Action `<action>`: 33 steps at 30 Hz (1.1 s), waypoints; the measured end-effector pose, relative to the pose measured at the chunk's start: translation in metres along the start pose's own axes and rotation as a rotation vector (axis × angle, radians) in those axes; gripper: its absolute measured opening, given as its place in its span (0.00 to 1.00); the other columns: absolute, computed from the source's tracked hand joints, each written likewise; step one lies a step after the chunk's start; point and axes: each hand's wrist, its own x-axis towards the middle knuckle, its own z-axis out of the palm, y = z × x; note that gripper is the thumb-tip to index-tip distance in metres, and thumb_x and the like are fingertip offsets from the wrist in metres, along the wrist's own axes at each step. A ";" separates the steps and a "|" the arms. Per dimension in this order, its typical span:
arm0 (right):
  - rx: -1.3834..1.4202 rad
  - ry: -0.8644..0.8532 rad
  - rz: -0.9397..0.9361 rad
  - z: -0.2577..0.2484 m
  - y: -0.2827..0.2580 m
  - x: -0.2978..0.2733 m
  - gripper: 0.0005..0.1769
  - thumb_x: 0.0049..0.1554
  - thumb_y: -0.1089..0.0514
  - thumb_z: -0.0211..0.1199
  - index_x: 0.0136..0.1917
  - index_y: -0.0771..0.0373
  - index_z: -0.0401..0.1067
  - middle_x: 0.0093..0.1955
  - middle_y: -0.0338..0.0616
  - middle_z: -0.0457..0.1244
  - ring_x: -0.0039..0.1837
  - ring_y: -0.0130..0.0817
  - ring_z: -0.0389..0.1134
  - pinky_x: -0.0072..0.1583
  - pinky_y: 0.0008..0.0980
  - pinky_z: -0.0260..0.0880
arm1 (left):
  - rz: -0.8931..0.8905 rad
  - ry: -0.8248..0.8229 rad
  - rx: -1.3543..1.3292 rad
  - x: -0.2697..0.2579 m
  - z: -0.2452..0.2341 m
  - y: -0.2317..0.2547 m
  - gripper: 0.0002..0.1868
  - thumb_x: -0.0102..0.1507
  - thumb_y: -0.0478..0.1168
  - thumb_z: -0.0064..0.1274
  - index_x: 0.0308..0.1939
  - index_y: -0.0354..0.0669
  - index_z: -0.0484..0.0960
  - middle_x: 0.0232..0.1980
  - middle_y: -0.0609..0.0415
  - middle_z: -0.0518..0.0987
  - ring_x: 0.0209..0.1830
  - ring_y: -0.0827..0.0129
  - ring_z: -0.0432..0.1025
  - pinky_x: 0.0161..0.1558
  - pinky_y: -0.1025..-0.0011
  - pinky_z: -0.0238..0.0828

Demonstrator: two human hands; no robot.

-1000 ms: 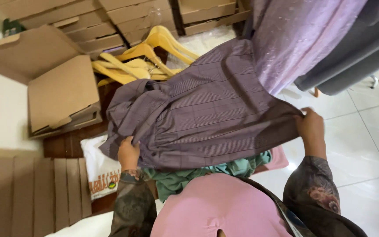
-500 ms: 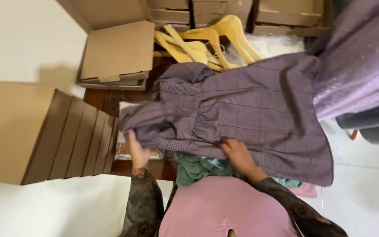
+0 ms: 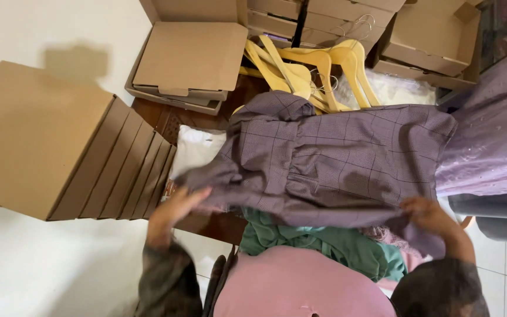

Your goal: Folding and organizing various pieces of clothing in a stockroom.

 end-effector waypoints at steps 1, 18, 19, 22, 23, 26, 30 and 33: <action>-0.001 0.000 0.002 -0.009 -0.026 0.007 0.13 0.52 0.57 0.57 0.46 0.51 0.82 0.64 0.37 0.68 0.65 0.43 0.69 0.67 0.40 0.69 | 0.000 -0.002 0.000 0.018 0.005 0.024 0.43 0.63 0.64 0.53 0.72 0.39 0.63 0.66 0.43 0.74 0.67 0.54 0.69 0.66 0.57 0.62; -0.381 0.611 -0.215 0.136 -0.253 0.053 0.37 0.44 0.56 0.70 0.68 0.59 0.69 0.68 0.50 0.62 0.69 0.47 0.60 0.70 0.64 0.44 | 0.470 0.802 0.074 0.245 0.009 -0.068 0.28 0.64 0.46 0.64 0.62 0.33 0.74 0.53 0.40 0.82 0.52 0.55 0.77 0.56 0.64 0.72; -0.382 0.609 -0.221 0.133 -0.229 0.064 0.37 0.44 0.56 0.70 0.68 0.59 0.69 0.68 0.50 0.62 0.69 0.47 0.60 0.70 0.64 0.44 | 0.469 0.807 0.071 0.235 0.008 -0.056 0.28 0.64 0.46 0.64 0.62 0.33 0.74 0.53 0.40 0.82 0.52 0.55 0.77 0.56 0.64 0.72; -0.413 0.579 -0.102 0.103 -0.172 0.082 0.24 0.51 0.61 0.68 0.62 0.49 0.77 0.60 0.38 0.68 0.66 0.37 0.65 0.74 0.57 0.45 | 0.444 0.793 -0.002 0.207 -0.001 -0.020 0.17 0.68 0.43 0.57 0.58 0.39 0.79 0.48 0.50 0.84 0.43 0.65 0.77 0.46 0.69 0.73; -0.325 0.553 -0.184 0.080 -0.163 0.079 0.23 0.50 0.61 0.68 0.61 0.51 0.78 0.58 0.40 0.69 0.64 0.37 0.66 0.74 0.56 0.45 | 0.559 0.777 -0.044 0.199 -0.006 -0.011 0.16 0.69 0.40 0.55 0.59 0.40 0.78 0.47 0.52 0.83 0.42 0.68 0.75 0.45 0.71 0.72; -0.229 0.427 -0.293 0.006 -0.202 0.042 0.20 0.48 0.59 0.69 0.56 0.54 0.79 0.54 0.41 0.71 0.59 0.38 0.69 0.73 0.54 0.48 | 0.770 0.688 -0.082 0.170 -0.025 0.000 0.13 0.70 0.36 0.52 0.58 0.39 0.79 0.46 0.55 0.82 0.41 0.72 0.73 0.44 0.74 0.71; 0.028 -0.078 0.147 -0.032 -0.199 0.004 0.19 0.51 0.54 0.71 0.57 0.54 0.83 0.47 0.44 0.72 0.44 0.47 0.73 0.49 0.46 0.75 | 0.795 0.442 -0.012 0.151 -0.052 -0.031 0.14 0.69 0.38 0.52 0.58 0.38 0.78 0.45 0.55 0.81 0.42 0.73 0.72 0.44 0.75 0.70; 0.024 -0.022 0.079 0.010 -0.164 0.002 0.19 0.53 0.48 0.69 0.54 0.59 0.82 0.52 0.44 0.74 0.51 0.41 0.78 0.53 0.35 0.76 | 0.437 0.356 0.086 0.129 -0.035 -0.055 0.16 0.67 0.41 0.55 0.57 0.39 0.78 0.42 0.52 0.80 0.37 0.67 0.71 0.39 0.68 0.70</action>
